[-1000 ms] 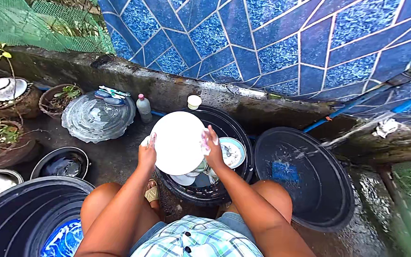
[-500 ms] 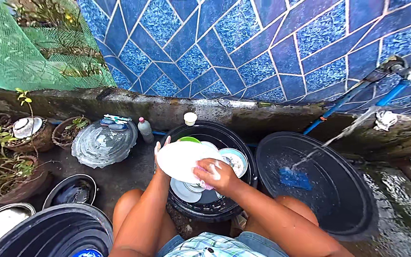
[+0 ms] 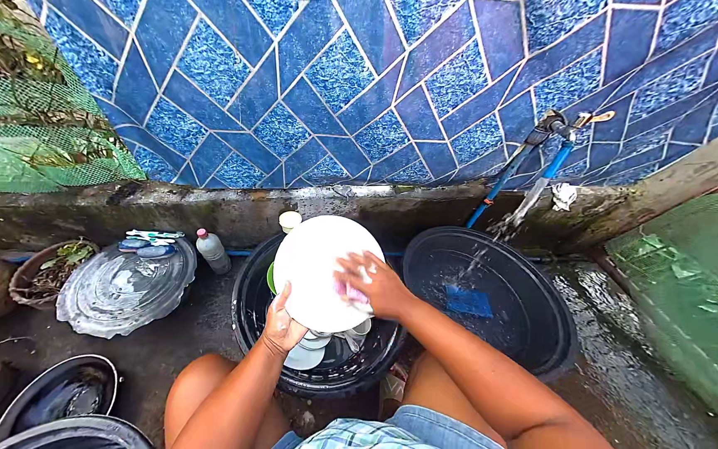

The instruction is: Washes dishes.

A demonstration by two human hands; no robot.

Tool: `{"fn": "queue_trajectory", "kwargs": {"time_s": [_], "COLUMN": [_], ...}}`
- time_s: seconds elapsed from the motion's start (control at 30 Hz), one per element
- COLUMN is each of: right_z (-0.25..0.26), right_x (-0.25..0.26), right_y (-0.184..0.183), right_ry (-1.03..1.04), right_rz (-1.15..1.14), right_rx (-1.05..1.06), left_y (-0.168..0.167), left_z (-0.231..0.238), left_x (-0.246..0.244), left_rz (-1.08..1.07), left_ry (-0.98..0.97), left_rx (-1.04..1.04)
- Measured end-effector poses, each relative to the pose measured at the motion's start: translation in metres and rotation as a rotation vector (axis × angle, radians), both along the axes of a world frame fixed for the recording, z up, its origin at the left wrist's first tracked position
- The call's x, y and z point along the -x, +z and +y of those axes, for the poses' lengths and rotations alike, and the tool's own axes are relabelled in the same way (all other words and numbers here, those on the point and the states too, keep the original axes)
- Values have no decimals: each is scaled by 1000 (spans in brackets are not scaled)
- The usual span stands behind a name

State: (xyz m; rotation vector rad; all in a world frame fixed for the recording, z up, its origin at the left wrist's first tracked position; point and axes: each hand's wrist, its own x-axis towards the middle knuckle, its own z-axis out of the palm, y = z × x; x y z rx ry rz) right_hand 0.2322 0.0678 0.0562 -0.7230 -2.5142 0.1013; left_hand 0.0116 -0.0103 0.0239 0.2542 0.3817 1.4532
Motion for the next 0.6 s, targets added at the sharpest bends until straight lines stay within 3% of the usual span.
{"fn": "queue_trajectory", "kwargs": {"time_s": [0.1, 0.13, 0.17, 0.3, 0.37, 0.47, 0.5, 0.6], "right_z": [21, 25, 24, 14, 33, 67, 68, 39], "right_x": [34, 51, 69, 125, 130, 131, 136, 164], "right_y": [7, 5, 0, -9, -5, -3, -6, -16], "right_ry": [-509, -581, -549, -18, -58, -454, -492, -182], "right_rz": [268, 283, 246, -77, -89, -15, -4, -46], "right_rx": [325, 354, 345, 224, 281, 403, 426, 405], "left_y": [2, 0, -3, -11, -9, -4, -4, -6], "left_z": [-1, -2, -2, 0, -3, -3, -4, -6], "left_x": [-3, -5, -6, -3, 2, 12, 16, 24], "left_rz": [77, 97, 110, 98, 70, 68, 76, 95], "left_ry": [44, 51, 56, 113, 141, 195, 205, 213], "left_rx": [69, 97, 114, 138, 162, 185, 183, 194]}}
